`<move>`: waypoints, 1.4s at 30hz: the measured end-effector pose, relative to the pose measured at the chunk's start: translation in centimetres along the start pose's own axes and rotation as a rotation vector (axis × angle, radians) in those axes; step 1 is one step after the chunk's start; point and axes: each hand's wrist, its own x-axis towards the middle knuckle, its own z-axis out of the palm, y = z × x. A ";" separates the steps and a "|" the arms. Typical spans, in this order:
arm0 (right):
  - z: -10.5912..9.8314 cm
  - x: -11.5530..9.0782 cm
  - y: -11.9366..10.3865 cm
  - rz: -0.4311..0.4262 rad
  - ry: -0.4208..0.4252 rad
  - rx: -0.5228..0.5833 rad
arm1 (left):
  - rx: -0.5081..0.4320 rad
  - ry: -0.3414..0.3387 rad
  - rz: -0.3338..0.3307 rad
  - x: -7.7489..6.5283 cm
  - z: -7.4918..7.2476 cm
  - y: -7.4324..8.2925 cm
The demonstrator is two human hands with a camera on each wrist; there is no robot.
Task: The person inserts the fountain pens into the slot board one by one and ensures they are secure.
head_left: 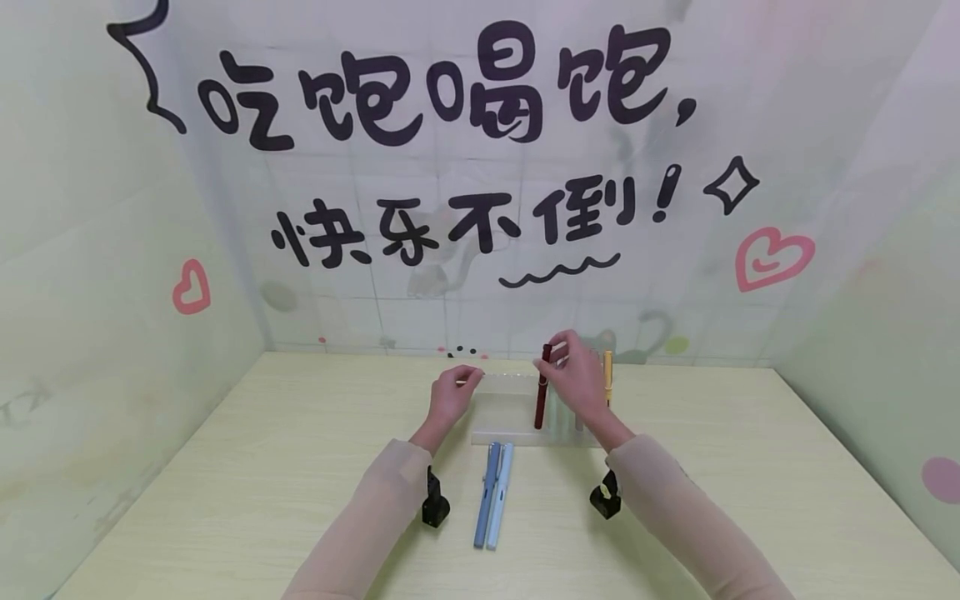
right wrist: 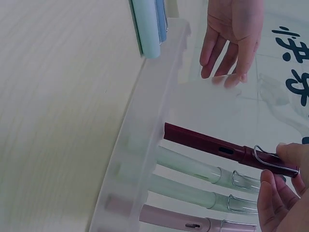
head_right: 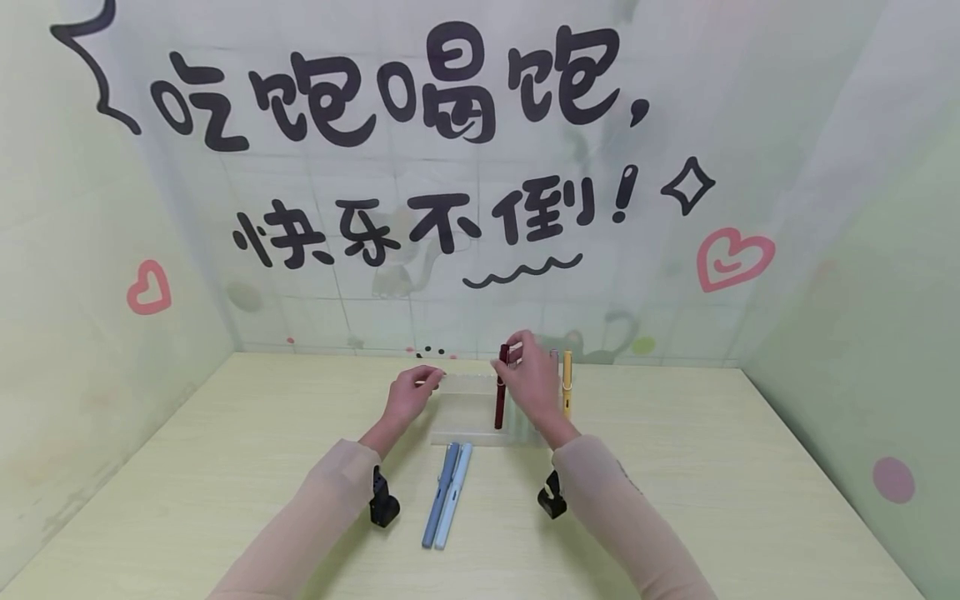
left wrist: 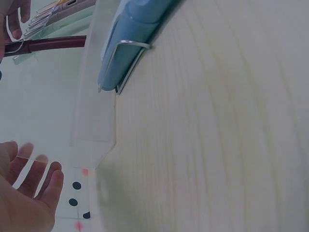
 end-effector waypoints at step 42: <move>0.2 1.0 2.3 -0.109 -0.183 -0.246 | 0.040 -0.016 -0.075 -0.5 -0.2 1.7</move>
